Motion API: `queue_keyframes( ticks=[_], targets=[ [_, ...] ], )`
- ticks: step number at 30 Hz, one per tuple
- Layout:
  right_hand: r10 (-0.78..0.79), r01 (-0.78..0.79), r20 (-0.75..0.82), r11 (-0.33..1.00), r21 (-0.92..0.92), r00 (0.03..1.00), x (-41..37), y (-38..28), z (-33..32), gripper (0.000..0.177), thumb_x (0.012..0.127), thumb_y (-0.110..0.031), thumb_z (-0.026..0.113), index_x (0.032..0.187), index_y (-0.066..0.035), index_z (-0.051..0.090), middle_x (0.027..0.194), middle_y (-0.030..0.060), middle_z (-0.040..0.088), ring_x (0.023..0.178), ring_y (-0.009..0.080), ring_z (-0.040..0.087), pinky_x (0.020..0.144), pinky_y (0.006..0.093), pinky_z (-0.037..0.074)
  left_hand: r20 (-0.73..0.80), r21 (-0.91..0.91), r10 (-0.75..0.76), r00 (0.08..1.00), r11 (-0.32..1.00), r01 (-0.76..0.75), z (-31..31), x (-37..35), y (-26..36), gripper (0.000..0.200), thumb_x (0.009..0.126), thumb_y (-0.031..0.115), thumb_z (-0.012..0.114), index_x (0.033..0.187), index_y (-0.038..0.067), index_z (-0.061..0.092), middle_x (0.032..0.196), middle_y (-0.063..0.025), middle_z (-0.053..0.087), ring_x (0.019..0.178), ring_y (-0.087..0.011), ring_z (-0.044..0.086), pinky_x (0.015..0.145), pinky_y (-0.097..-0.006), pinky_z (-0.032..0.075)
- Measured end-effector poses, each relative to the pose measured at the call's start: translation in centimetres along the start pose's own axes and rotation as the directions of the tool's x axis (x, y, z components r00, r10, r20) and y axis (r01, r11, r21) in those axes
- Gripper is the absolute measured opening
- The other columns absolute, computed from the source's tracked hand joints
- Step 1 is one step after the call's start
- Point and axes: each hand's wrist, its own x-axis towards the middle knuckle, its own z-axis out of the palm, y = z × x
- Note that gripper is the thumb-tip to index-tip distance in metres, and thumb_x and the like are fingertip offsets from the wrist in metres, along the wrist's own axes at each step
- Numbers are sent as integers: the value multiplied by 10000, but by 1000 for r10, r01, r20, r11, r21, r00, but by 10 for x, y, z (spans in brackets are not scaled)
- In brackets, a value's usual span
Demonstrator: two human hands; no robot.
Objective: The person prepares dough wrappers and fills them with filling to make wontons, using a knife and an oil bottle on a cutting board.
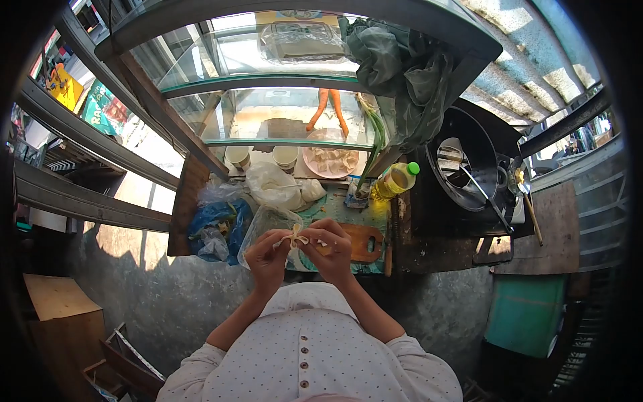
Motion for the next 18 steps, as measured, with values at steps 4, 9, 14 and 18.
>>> queue_keyframes(
  ticks=[4, 9, 14, 18],
  targets=[
    [60, -58, 47, 997, -51, 997, 4, 3, -4, 150, 699, -46, 692, 846, -29, 671, 796, 42, 589, 652, 94, 520, 573, 218, 418, 33, 35, -116, 993, 993, 115, -3, -2, -9, 164, 794, -58, 604, 949, -21, 643, 906, -91, 627, 780, -92, 576, 612, -179, 467],
    [132, -125, 93, 990, -70, 987, 7, 6, -6, 140, 698, -60, 692, 832, -25, 672, 776, 39, 603, 638, 88, 520, 570, 220, 417, 36, -4, -142, 989, 990, 142, -5, -1, -16, 139, 804, -37, 604, 935, -21, 646, 893, -87, 627, 773, -92, 582, 608, -184, 493],
    [195, -182, 149, 978, -99, 969, 10, 19, -13, 139, 719, -84, 697, 842, -28, 665, 759, 24, 610, 631, 71, 521, 572, 211, 417, 107, -75, -235, 966, 967, 244, -8, 0, -29, 202, 812, -1, 609, 1013, -9, 614, 965, -84, 606, 839, -100, 578, 637, -211, 511],
    [455, -434, -61, 876, 211, 888, 6, 80, -15, 164, 766, -151, 684, 873, -31, 650, 754, 1, 612, 633, 53, 528, 572, 194, 422, 61, -110, -369, 927, 921, 374, -8, 8, -43, 294, 831, 81, 614, 1112, 12, 562, 1036, -74, 578, 888, -106, 562, 715, -233, 494]
  ],
)
